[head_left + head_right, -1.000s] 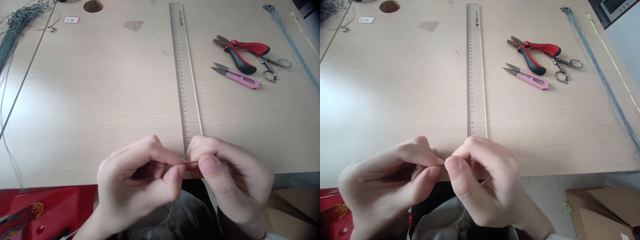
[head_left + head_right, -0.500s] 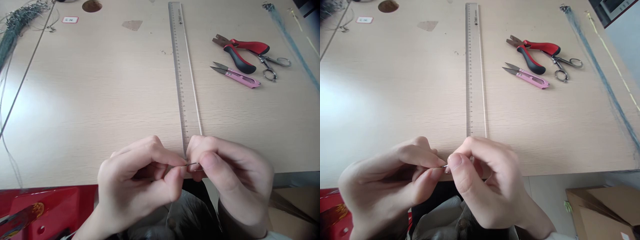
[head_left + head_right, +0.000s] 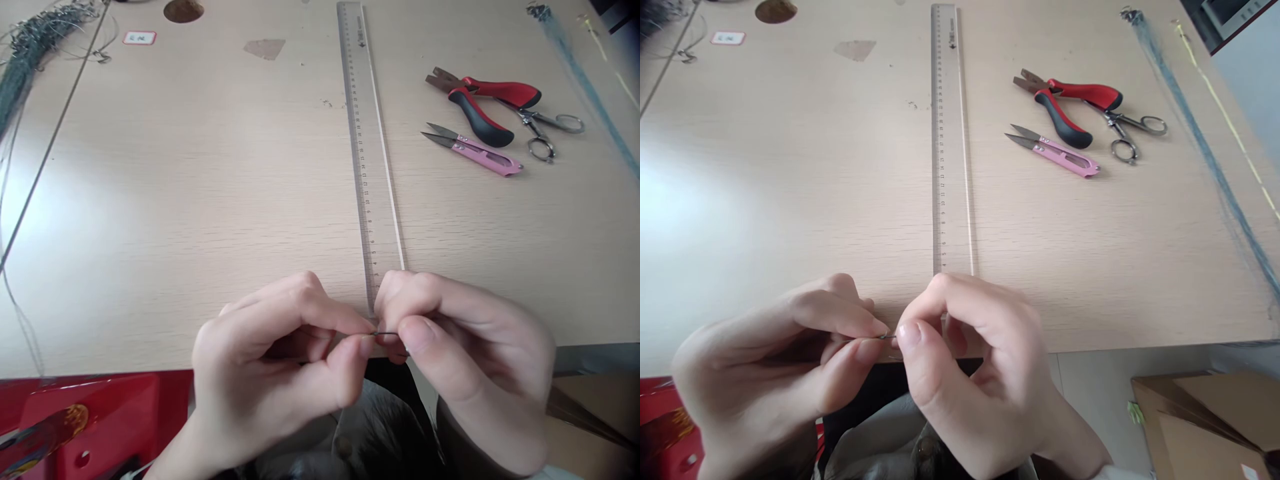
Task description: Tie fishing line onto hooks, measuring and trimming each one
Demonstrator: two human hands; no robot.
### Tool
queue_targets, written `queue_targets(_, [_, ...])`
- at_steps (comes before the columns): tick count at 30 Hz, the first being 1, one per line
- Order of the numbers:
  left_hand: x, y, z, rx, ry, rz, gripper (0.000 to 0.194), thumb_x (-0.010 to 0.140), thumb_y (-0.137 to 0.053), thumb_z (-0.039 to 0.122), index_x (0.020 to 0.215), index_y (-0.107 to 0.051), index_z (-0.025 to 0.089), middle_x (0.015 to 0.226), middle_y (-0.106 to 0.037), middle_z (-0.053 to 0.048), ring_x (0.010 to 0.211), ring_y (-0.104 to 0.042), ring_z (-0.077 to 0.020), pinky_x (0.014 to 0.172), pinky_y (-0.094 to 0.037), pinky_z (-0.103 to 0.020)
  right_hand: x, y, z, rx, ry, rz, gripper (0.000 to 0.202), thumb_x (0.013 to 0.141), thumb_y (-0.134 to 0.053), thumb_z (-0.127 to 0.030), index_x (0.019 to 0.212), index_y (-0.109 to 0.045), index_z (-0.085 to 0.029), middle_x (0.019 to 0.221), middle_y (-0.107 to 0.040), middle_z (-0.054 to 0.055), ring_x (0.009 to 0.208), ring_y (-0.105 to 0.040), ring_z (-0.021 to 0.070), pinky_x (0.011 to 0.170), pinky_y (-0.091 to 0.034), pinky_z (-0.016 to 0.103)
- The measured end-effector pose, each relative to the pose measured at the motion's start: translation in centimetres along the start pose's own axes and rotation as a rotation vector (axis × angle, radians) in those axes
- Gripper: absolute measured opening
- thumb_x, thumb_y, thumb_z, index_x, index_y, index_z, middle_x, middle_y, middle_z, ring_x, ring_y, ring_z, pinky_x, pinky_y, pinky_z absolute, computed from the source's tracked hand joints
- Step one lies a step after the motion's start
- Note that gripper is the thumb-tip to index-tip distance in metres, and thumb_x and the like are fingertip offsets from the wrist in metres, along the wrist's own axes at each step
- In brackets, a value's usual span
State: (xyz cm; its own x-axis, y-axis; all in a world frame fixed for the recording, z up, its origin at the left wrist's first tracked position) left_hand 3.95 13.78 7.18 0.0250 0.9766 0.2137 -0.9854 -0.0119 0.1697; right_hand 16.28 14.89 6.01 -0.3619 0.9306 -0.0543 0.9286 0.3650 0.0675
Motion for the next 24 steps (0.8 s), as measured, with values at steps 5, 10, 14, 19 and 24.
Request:
queue_targets(5, [0.02, 0.06, 0.04, -0.002, -0.003, 0.006, 0.013, 0.069, -0.068, 0.005, 0.070, -0.065, 0.018, 0.051, -0.048, 0.006, 0.040, -0.038, -0.0043, 0.031, -0.031, -0.019, -0.05, 0.08, -0.08, -0.016, 0.025, 0.008, 0.018, 0.084, -0.049, -0.013, 0.067, -0.050, -0.019, 0.057, -0.045, -0.002, 0.053, -0.046, 0.0117, 0.047, -0.036, 0.026])
queue_targets(10, [-0.03, 0.08, 0.16, 0.004, -0.004, 0.005, 0.014, 0.069, -0.068, 0.006, 0.068, -0.065, 0.019, 0.049, -0.047, 0.006, 0.038, -0.037, -0.0047, 0.030, -0.032, -0.020, -0.02, 0.08, -0.14, -0.038, 0.036, 0.002, 0.019, 0.085, -0.049, -0.014, 0.067, -0.050, -0.019, 0.057, -0.044, -0.002, 0.052, -0.045, 0.0112, 0.046, -0.035, 0.026])
queue_targets(14, [0.06, 0.11, 0.08, 0.013, -0.007, 0.004, 0.014, 0.069, -0.068, 0.007, 0.069, -0.065, 0.020, 0.049, -0.047, 0.006, 0.037, -0.038, -0.0048, 0.030, -0.032, -0.019, 0.01, 0.06, -0.14, -0.036, 0.037, 0.009, 0.019, 0.085, -0.049, -0.014, 0.066, -0.050, -0.019, 0.057, -0.043, -0.002, 0.051, -0.045, 0.0109, 0.045, -0.034, 0.025])
queue_targets(19, [-0.05, 0.11, 0.09, 0.021, -0.007, -0.007, 0.014, 0.069, -0.068, 0.005, 0.069, -0.065, 0.018, 0.051, -0.048, 0.006, 0.039, -0.039, -0.0038, 0.032, -0.033, -0.018, 0.03, 0.05, -0.13, -0.038, 0.039, 0.006, 0.019, 0.085, -0.049, -0.013, 0.067, -0.050, -0.019, 0.056, -0.043, -0.002, 0.051, -0.044, 0.0105, 0.045, -0.033, 0.025])
queue_targets(24, [-0.14, 0.12, 0.10, 0.017, 0.003, 0.004, 0.014, 0.069, -0.067, 0.005, 0.069, -0.065, 0.019, 0.050, -0.048, 0.006, 0.039, -0.038, -0.0044, 0.032, -0.032, -0.019, 0.03, 0.12, -0.18, -0.056, 0.050, 0.003, 0.018, 0.085, -0.050, -0.013, 0.068, -0.051, -0.019, 0.057, -0.044, -0.002, 0.052, -0.045, 0.0107, 0.045, -0.035, 0.025])
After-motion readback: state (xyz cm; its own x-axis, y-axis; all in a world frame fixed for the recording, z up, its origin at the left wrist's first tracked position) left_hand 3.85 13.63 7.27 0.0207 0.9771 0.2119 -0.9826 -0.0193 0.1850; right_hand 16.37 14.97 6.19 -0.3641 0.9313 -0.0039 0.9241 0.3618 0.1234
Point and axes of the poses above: each hand's wrist, its own x-axis towards the middle knuckle, its own y-axis out of the back of the hand, z = x × y, the point moved 9 cm from there along x, towards the middle knuckle
